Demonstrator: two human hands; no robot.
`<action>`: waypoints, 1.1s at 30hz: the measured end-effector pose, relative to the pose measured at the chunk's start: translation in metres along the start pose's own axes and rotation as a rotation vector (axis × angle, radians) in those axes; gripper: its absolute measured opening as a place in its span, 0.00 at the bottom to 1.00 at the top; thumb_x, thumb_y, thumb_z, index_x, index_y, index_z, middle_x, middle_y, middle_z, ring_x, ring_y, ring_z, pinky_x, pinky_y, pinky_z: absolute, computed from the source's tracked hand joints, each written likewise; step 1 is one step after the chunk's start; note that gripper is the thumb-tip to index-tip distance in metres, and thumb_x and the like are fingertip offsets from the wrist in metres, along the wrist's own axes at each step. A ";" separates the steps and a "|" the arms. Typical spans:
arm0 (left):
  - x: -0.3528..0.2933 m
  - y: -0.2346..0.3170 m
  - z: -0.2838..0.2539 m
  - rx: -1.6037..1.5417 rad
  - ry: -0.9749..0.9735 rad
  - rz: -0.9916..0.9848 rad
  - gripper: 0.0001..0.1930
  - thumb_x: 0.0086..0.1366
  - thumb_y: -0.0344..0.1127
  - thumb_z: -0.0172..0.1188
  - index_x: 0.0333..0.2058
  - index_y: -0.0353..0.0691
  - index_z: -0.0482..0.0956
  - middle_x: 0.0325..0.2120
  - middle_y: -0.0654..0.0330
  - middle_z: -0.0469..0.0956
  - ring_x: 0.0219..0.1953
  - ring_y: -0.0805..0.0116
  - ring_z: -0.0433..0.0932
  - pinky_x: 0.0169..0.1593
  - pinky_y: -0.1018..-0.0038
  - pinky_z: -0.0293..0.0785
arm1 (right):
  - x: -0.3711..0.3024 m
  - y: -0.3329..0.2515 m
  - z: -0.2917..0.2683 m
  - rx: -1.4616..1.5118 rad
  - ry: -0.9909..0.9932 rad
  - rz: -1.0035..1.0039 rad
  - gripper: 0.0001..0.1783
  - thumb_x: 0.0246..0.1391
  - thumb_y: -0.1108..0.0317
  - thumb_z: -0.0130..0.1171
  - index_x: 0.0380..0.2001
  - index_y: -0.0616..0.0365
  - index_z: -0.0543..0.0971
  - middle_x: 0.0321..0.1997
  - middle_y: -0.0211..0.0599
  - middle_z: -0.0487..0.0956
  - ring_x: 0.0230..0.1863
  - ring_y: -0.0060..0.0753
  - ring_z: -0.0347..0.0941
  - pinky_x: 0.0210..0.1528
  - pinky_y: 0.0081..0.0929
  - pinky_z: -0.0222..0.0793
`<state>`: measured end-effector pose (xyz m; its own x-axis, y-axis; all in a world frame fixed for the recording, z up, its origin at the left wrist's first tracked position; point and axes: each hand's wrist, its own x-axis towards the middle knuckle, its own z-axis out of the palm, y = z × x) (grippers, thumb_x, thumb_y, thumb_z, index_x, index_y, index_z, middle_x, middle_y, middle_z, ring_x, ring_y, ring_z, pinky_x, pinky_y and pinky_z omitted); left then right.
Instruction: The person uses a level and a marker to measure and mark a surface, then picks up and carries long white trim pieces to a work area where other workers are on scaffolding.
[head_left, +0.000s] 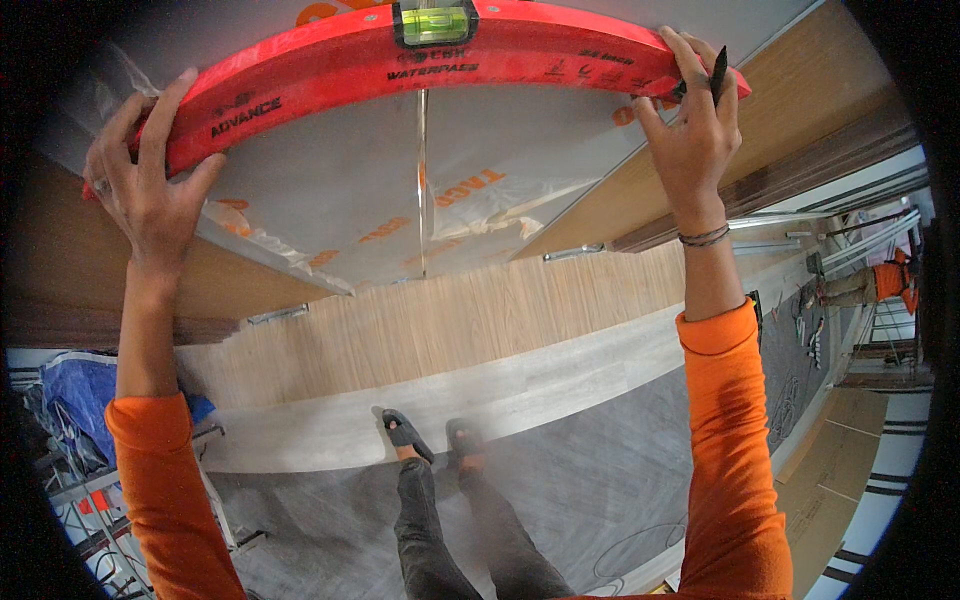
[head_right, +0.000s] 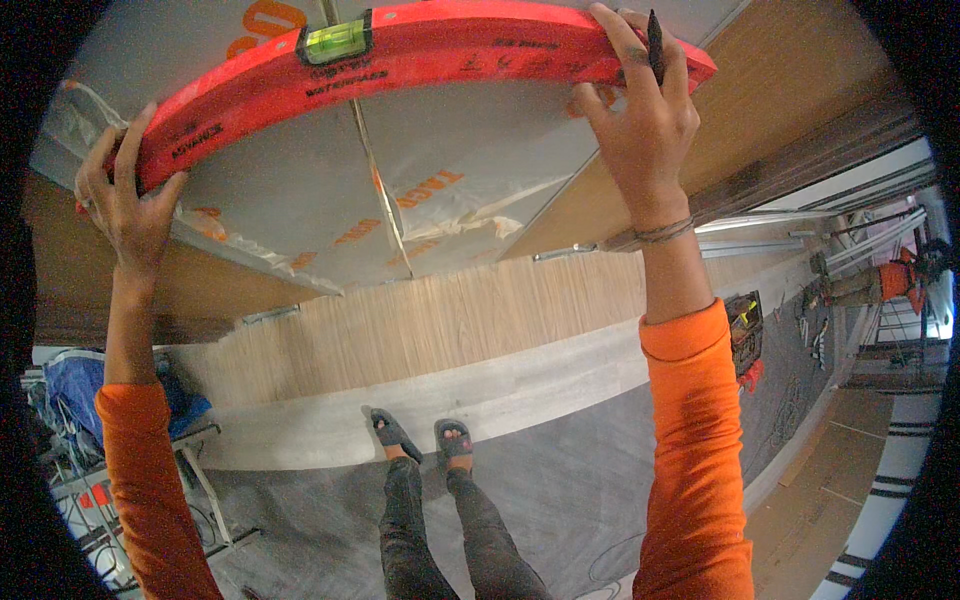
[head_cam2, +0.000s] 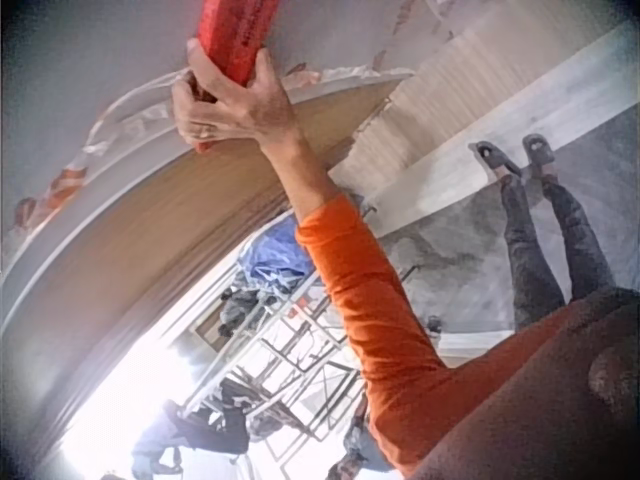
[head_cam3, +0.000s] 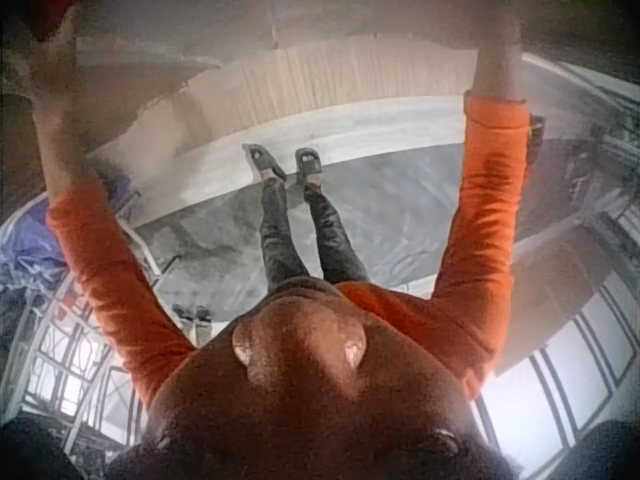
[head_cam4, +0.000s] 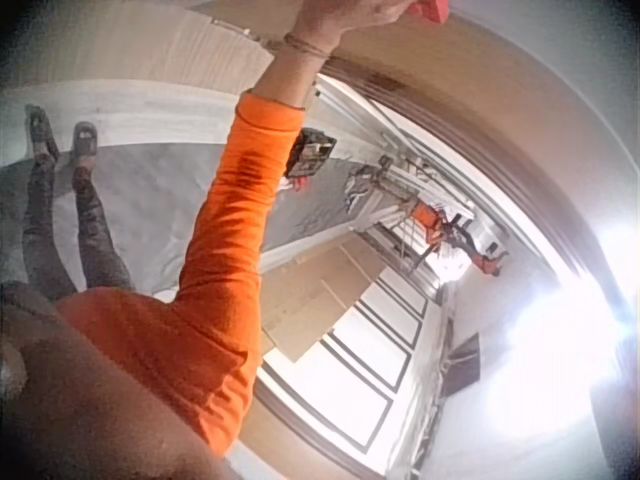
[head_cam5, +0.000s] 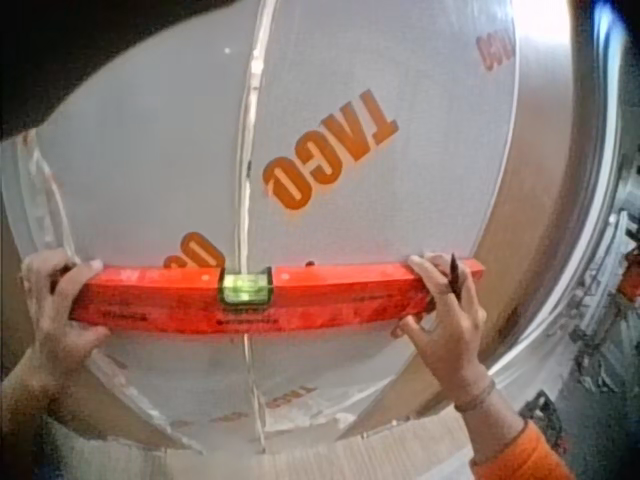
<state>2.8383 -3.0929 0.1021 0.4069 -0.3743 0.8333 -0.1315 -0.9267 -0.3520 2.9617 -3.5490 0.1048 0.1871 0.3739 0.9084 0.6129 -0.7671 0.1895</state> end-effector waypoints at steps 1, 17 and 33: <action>0.000 0.000 0.000 0.011 0.000 0.001 0.44 0.36 0.33 0.78 0.59 0.56 0.78 0.51 0.62 0.73 0.54 0.60 0.71 0.60 0.63 0.63 | 0.000 0.000 0.000 -0.012 -0.015 0.016 0.39 0.35 0.74 0.74 0.57 0.44 0.79 0.56 0.33 0.79 0.51 0.36 0.76 0.49 0.32 0.78; 0.002 -0.001 -0.001 -0.012 -0.015 0.004 0.44 0.35 0.33 0.78 0.59 0.57 0.78 0.51 0.64 0.73 0.54 0.61 0.71 0.60 0.63 0.63 | -0.006 0.005 0.002 0.004 -0.037 0.024 0.40 0.36 0.71 0.77 0.58 0.43 0.78 0.58 0.34 0.78 0.54 0.36 0.76 0.53 0.31 0.79; 0.003 -0.002 -0.002 -0.034 -0.027 0.000 0.43 0.36 0.33 0.78 0.58 0.58 0.79 0.52 0.63 0.73 0.56 0.60 0.70 0.62 0.63 0.62 | -0.003 0.004 0.002 -0.061 -0.014 -0.007 0.39 0.35 0.73 0.75 0.57 0.42 0.79 0.56 0.33 0.79 0.52 0.36 0.77 0.49 0.30 0.79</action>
<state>2.8376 -3.0925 0.1060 0.4310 -0.3734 0.8215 -0.1615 -0.9276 -0.3369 2.9650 -3.5528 0.1020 0.1934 0.3864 0.9018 0.5666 -0.7944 0.2189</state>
